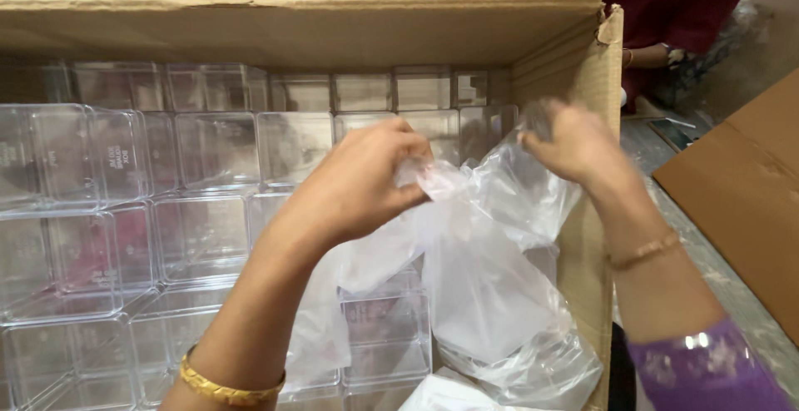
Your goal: The person sits before a large carton filled with clear plastic boxes and packs them into thin plastic bags one at a time. They open a bag, insert a plastic box, gather and twist the bag closed, and set the bagged box aside, repeating the cycle.
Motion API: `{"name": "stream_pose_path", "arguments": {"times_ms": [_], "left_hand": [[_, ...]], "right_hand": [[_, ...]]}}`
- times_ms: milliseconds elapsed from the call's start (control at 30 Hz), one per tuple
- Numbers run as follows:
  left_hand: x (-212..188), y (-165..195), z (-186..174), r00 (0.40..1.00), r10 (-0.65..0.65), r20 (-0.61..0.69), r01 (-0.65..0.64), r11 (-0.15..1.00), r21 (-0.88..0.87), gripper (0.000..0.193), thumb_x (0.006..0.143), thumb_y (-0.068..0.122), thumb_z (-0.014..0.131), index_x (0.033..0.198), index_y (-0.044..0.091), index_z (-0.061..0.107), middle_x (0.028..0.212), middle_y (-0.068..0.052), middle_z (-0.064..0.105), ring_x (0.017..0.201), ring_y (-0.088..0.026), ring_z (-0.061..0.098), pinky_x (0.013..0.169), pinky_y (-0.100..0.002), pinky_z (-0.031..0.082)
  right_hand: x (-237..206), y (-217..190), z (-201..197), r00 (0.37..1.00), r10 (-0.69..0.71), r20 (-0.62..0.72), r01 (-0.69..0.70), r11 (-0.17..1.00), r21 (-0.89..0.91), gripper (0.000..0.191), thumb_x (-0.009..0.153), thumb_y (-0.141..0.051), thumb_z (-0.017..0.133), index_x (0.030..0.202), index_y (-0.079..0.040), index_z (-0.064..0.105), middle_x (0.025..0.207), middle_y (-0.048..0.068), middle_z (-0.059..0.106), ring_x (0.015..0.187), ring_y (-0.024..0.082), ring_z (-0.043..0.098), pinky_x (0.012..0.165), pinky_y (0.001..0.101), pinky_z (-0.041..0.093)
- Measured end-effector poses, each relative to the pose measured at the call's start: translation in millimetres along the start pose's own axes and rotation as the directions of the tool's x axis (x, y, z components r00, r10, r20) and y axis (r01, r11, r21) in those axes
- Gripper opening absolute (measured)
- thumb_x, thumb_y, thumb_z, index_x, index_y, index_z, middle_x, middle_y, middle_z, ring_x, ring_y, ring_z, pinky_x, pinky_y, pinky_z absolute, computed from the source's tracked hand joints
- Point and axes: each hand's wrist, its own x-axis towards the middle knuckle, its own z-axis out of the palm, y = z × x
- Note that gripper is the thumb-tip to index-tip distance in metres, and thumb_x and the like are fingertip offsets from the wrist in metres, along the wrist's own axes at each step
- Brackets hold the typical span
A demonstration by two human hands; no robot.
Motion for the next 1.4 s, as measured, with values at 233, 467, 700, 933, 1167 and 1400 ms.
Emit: {"name": "stream_pose_path", "arguments": {"times_ms": [233,467,700,933,1167,1400], "left_hand": [[-1,10,-6,0.987,-0.063,0.146,0.094,0.972,-0.214,0.029,0.076,0.023,0.079,0.096,0.005,0.068,0.095,-0.014,0.076,0.096,-0.032,0.072,0.080,-0.040,0.055],[1,10,-4,0.974,-0.123,0.190,0.150,0.980,-0.132,0.024,0.078,0.019,0.073,0.100,0.008,0.071,0.096,-0.014,0.077,0.095,-0.034,0.072,0.080,-0.042,0.054],[0,11,-3,0.979,-0.135,0.155,0.162,0.971,-0.175,0.027,0.077,0.019,0.073,0.103,0.010,0.073,0.097,-0.013,0.077,0.096,-0.032,0.073,0.081,-0.041,0.055],[5,6,-5,0.987,-0.143,0.069,0.153,0.976,-0.157,0.032,0.079,0.020,0.078,0.108,0.009,0.070,0.102,-0.014,0.075,0.101,-0.031,0.072,0.085,-0.041,0.054],[35,14,10,0.960,-0.005,-0.279,-0.065,0.969,-0.240,0.054,0.077,0.018,0.082,0.124,0.003,0.058,0.117,-0.017,0.071,0.106,-0.036,0.069,0.087,-0.042,0.053],[29,14,-9,0.933,-0.261,-0.250,0.258,0.965,-0.044,0.022,0.083,0.021,0.079,0.100,0.008,0.073,0.093,-0.018,0.073,0.092,-0.038,0.070,0.078,-0.044,0.053]], "right_hand": [[32,23,30,0.685,-0.308,0.660,-0.131,0.839,0.528,0.041,0.087,-0.021,0.080,0.125,-0.006,0.074,0.107,0.026,0.073,0.079,0.027,0.066,0.065,0.0471,0.049],[68,7,78,0.710,-0.175,0.682,0.101,0.984,0.147,0.061,0.080,-0.022,0.074,0.139,-0.014,0.062,0.127,0.013,0.071,0.114,0.027,0.068,0.099,0.0374,0.052],[81,-6,79,0.645,-0.194,0.739,0.200,0.976,0.082,0.042,0.079,-0.019,0.072,0.120,-0.008,0.072,0.110,0.010,0.077,0.101,0.024,0.070,0.091,0.0403,0.054],[55,-20,-44,0.834,-0.336,0.437,0.290,0.942,0.170,0.019,0.085,-0.024,0.078,0.100,-0.013,0.081,0.084,0.004,0.081,0.073,0.016,0.073,0.072,0.0338,0.058],[7,-71,-115,0.804,-0.589,0.075,0.509,0.749,0.423,0.020,0.088,-0.012,0.077,0.106,-0.004,0.073,0.093,0.004,0.076,0.086,0.011,0.070,0.079,0.0284,0.057],[-4,-51,-86,0.868,-0.473,-0.151,0.370,0.412,0.833,0.028,0.096,-0.008,0.072,0.123,-0.003,0.064,0.109,0.000,0.072,0.098,0.007,0.071,0.088,0.0261,0.061]]}}
